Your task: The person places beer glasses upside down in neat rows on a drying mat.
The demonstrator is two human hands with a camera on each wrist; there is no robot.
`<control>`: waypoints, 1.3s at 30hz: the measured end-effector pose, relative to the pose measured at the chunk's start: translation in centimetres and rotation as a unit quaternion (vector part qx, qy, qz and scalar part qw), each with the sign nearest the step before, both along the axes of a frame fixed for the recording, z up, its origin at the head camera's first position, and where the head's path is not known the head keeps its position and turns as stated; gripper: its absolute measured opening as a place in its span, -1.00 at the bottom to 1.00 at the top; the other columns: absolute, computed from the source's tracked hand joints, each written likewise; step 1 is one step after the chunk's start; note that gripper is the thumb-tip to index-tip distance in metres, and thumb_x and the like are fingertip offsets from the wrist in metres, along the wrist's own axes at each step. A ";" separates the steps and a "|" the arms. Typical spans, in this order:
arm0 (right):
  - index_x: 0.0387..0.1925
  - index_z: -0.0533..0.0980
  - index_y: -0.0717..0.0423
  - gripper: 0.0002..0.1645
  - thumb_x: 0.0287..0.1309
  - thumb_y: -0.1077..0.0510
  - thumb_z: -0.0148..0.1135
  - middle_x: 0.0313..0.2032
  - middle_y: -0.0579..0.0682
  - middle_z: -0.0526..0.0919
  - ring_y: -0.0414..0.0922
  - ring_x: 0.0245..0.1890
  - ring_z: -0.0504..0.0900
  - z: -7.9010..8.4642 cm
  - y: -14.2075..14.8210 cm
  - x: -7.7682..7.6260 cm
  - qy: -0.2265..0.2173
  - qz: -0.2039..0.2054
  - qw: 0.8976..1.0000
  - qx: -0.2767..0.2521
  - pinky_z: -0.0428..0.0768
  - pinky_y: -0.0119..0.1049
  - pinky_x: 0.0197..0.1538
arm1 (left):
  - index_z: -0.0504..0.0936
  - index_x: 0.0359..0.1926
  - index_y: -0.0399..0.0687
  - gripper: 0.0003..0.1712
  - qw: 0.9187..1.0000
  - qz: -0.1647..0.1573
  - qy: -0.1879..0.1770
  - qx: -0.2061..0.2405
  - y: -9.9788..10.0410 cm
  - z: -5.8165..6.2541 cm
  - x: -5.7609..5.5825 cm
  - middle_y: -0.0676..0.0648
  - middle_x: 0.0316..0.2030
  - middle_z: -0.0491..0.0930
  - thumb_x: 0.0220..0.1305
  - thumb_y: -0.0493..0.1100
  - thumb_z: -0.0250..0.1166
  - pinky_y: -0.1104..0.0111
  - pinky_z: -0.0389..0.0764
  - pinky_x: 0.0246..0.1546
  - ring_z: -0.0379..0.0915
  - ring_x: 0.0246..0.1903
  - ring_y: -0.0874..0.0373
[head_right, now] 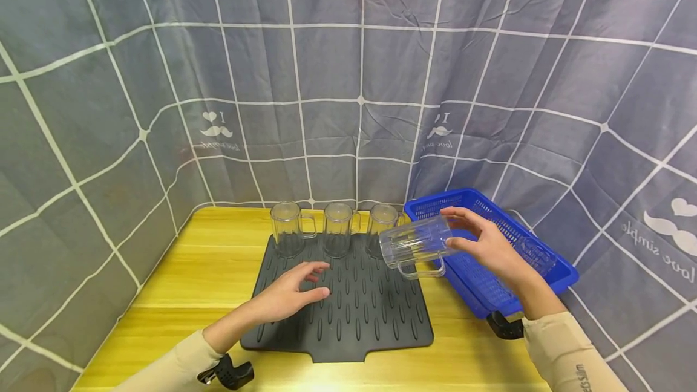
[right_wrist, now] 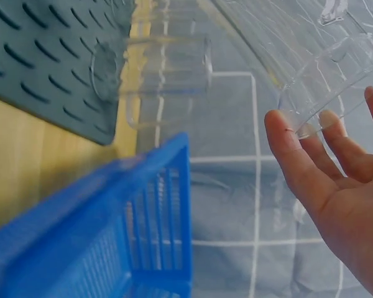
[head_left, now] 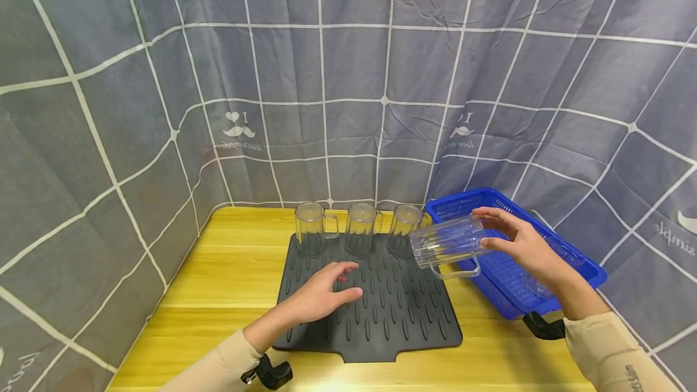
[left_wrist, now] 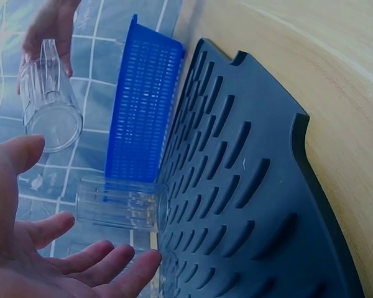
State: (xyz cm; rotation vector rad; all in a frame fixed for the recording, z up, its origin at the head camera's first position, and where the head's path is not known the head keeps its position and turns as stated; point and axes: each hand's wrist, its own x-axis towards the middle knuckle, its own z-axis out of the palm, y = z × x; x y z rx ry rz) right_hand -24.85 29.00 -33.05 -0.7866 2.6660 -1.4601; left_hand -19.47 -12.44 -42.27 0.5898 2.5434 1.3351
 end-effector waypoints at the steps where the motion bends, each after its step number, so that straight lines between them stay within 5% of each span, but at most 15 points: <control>1: 0.44 0.30 0.05 -0.37 0.41 0.19 0.20 0.32 -0.10 0.44 -0.43 0.21 0.43 -0.2 -0.1 0.0 -0.005 0.003 1.000 -0.009 0.61 -0.44 0.02 | 0.34 0.44 0.11 -0.32 1.000 0.002 0.002 0.002 0.0 0.0 0.0 -0.09 0.30 0.40 0.43 0.22 0.21 -0.07 0.51 0.14 0.41 0.27 -0.10; 14: 0.45 0.28 0.08 -0.37 0.41 0.22 0.18 0.29 -0.23 0.44 -0.40 0.21 0.47 -3.5 -2.1 0.3 -0.057 0.026 0.995 -0.079 0.63 -0.36 0.02 | 0.26 0.49 0.16 -0.28 0.998 0.031 0.004 0.055 0.4 -0.6 0.7 -0.13 0.33 0.40 0.42 0.17 0.24 -0.02 0.54 0.13 0.43 0.28 -0.11; 24: 0.44 0.29 0.03 -0.37 0.41 0.20 0.19 0.31 -0.12 0.44 -0.34 0.20 0.48 -5.6 -4.4 0.9 -0.082 0.027 0.991 -0.103 0.66 -0.29 0.00 | 0.25 0.49 0.17 -0.28 0.995 0.053 0.002 0.090 0.6 -0.9 0.7 -0.14 0.31 0.41 0.41 0.14 0.26 -0.02 0.55 0.14 0.42 0.29 -0.10; 31: 0.42 0.29 0.19 -0.36 0.36 0.29 0.20 0.27 -0.06 0.47 -0.29 0.18 0.50 -7.2 -6.1 1.3 -0.096 0.041 0.984 -0.147 0.67 -0.26 0.00 | 0.22 0.50 0.17 -0.27 0.993 0.058 -0.007 0.104 0.9 -1.0 0.8 -0.14 0.33 0.39 0.42 0.13 0.26 -0.04 0.54 0.15 0.41 0.30 -0.10; 39: 0.43 0.28 0.15 -0.33 0.36 0.21 0.23 0.36 0.24 0.34 -0.29 0.21 0.43 -8.5 -7.7 1.9 -0.119 0.029 0.981 -0.152 0.64 -0.28 0.05 | 0.17 0.52 0.15 -0.23 0.991 0.056 -0.020 0.123 1.2 -1.1 0.9 -0.16 0.36 0.35 0.42 0.08 0.28 -0.05 0.53 0.16 0.39 0.32 -0.11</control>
